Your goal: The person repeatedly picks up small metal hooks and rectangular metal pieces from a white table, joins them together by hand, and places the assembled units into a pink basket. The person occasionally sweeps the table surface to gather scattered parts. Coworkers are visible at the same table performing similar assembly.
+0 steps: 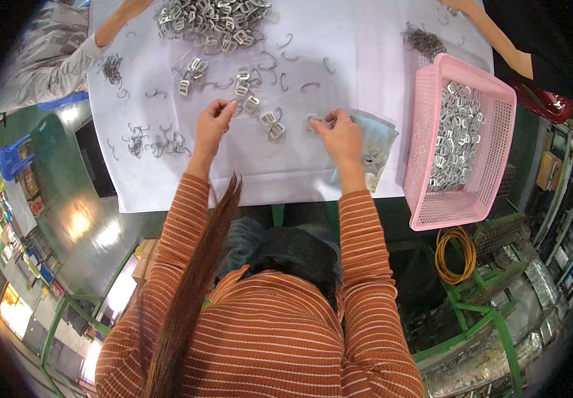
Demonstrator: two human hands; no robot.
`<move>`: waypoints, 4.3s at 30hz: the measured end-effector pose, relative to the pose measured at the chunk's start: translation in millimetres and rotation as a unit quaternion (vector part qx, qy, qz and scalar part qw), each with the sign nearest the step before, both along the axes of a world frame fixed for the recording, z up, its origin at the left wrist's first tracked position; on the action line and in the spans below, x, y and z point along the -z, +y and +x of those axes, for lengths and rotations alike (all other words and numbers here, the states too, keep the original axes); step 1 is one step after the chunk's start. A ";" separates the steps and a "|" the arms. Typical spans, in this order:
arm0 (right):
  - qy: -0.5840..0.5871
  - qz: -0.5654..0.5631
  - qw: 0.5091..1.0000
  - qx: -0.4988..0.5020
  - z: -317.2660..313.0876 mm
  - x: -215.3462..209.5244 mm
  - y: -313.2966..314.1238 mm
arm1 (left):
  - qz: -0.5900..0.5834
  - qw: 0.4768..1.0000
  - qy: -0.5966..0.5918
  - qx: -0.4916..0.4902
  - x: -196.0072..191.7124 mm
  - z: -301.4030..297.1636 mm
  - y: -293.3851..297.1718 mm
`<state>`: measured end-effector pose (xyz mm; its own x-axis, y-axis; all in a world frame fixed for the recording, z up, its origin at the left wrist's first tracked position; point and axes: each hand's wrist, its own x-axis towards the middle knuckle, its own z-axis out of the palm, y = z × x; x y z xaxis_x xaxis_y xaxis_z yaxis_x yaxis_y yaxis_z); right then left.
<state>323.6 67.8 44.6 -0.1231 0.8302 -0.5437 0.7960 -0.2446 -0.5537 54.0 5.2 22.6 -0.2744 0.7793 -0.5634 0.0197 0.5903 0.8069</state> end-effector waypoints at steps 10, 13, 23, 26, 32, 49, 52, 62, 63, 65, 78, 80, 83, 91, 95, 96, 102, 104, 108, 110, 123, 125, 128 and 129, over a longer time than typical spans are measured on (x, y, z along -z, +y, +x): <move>0.012 0.229 0.973 -0.038 -1.0 35.9 -16.7 | 0.053 0.956 0.275 0.091 5.6 38.7 11.5; 0.406 -0.183 0.870 0.212 18.5 11.7 -5.4 | 0.036 0.995 -0.020 0.086 9.6 4.7 -0.7; 0.235 -0.006 0.972 0.000 -109.8 13.7 18.8 | 0.118 0.975 0.187 0.037 6.1 -17.3 63.1; 0.016 0.143 0.984 -0.107 -143.2 11.7 15.3 | 0.110 0.906 0.374 0.164 6.4 -9.6 80.2; 0.103 0.018 0.994 0.029 -128.2 5.5 14.5 | 0.090 0.990 0.070 0.082 -4.9 -59.2 72.5; 0.392 -0.186 0.892 0.123 -67.6 -14.6 10.3 | 0.078 0.961 0.234 0.124 22.1 -19.9 77.0; 0.503 -0.206 0.814 0.205 -49.9 -33.0 -0.7 | 0.068 0.969 0.192 0.141 14.7 -28.5 74.0; -0.022 0.072 0.992 -0.101 -95.9 18.5 -11.5 | 0.050 0.971 0.185 0.147 -21.5 -52.6 55.3; 0.065 0.006 0.996 -0.054 -89.8 12.4 -7.5 | 0.048 0.978 0.148 0.140 -22.4 -52.2 52.7; 0.252 -0.124 0.959 0.031 -68.5 -0.8 -1.2 | 0.048 0.984 0.116 0.127 -19.2 -56.3 48.5; -0.003 0.094 0.974 -0.206 -57.5 7.3 -32.6 | -0.047 0.994 -0.100 0.009 -28.2 -57.2 15.8; 0.005 0.124 0.968 -0.218 -54.7 13.6 -34.4 | -0.063 0.987 -0.147 -0.016 -34.9 -55.0 16.1; 0.003 0.114 0.973 -0.202 -44.5 18.4 -35.5 | -0.063 0.985 -0.161 -0.025 -34.1 -50.2 16.3; 0.133 -0.047 0.980 0.139 32.3 -65.3 6.8 | -0.057 0.994 -0.076 0.052 -53.4 49.7 45.0; 0.061 0.129 0.960 0.240 150.6 -112.9 26.3 | 0.154 0.972 -0.072 0.163 -77.3 195.2 92.9; 0.012 0.178 0.954 0.240 177.6 -123.6 28.5 | 0.168 0.966 -0.109 0.162 -96.7 234.7 99.3; -0.279 0.359 0.888 0.070 205.9 -115.1 60.4 | 0.309 0.949 0.000 0.067 -107.7 213.7 105.5; -0.206 0.393 0.894 0.070 151.5 -104.6 70.2 | 0.264 0.952 0.148 0.047 -81.4 138.7 94.7; 0.127 0.302 0.944 -0.044 -30.2 -19.3 69.5 | 0.163 0.909 0.381 -0.046 -19.5 -11.4 54.5; 0.167 0.285 0.924 -0.192 -144.4 -32.9 59.8 | 0.157 0.873 0.457 -0.062 7.5 -64.3 28.9; 0.169 0.055 0.969 -0.173 -210.9 17.3 51.0 | 0.115 0.971 0.210 0.028 10.1 -111.0 19.0; 0.226 0.010 0.971 -0.083 -194.5 9.8 52.9 | 0.046 0.996 -0.042 -0.068 -6.4 -110.0 21.5; 0.206 0.007 0.977 -0.060 -177.6 1.1 55.9 | -0.013 0.989 -0.130 -0.065 -12.9 -114.1 17.2; 0.212 -0.007 0.975 -0.060 -167.8 13.9 55.9 | -0.025 0.992 -0.116 -0.037 -13.0 -111.7 16.5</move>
